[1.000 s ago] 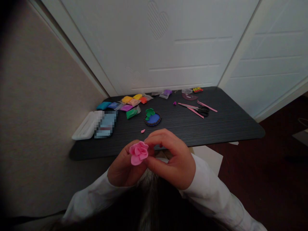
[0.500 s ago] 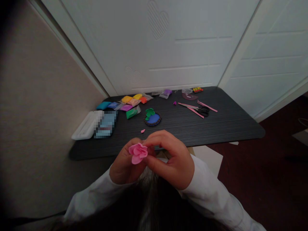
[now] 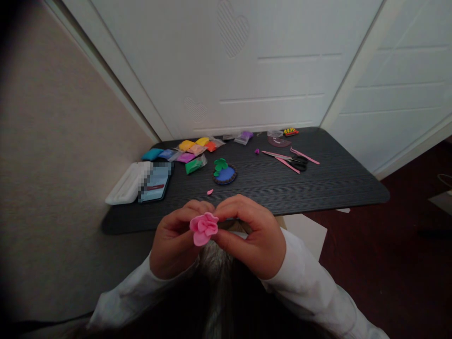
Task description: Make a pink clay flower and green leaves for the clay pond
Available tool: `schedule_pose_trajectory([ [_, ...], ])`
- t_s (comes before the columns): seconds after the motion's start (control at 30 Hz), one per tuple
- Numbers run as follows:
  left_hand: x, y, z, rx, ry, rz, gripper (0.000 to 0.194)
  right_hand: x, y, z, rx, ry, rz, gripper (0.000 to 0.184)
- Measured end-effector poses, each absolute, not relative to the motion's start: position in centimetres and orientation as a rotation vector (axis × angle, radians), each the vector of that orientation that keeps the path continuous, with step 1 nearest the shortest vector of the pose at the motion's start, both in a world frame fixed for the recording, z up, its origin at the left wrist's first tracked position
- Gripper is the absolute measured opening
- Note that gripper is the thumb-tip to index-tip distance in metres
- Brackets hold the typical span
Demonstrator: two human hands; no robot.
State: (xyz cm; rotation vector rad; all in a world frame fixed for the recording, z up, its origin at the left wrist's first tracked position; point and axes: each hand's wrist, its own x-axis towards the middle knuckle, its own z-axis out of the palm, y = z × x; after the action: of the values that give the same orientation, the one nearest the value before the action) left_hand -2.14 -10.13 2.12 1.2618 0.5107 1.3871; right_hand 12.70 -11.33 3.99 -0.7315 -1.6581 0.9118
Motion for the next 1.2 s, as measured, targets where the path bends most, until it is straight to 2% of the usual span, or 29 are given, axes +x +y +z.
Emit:
schedule_pose_trajectory([
  [0.33,-2.76,-9.69,1.70,1.513,0.485,1.461,0.020,12.88,-11.38,4.10,-0.735,-1.686,0.928,0.027],
  [0.7,-2.54,-9.80,1.51,1.423,0.517,1.456,0.015,13.00,-11.30,4.05,-0.755,-1.704,0.904,0.026],
  [1.2,-2.59,-9.84,1.79,1.555,0.624,1.496,0.019,12.81,-11.22,3.57,-0.799,-1.628,0.896,0.023],
])
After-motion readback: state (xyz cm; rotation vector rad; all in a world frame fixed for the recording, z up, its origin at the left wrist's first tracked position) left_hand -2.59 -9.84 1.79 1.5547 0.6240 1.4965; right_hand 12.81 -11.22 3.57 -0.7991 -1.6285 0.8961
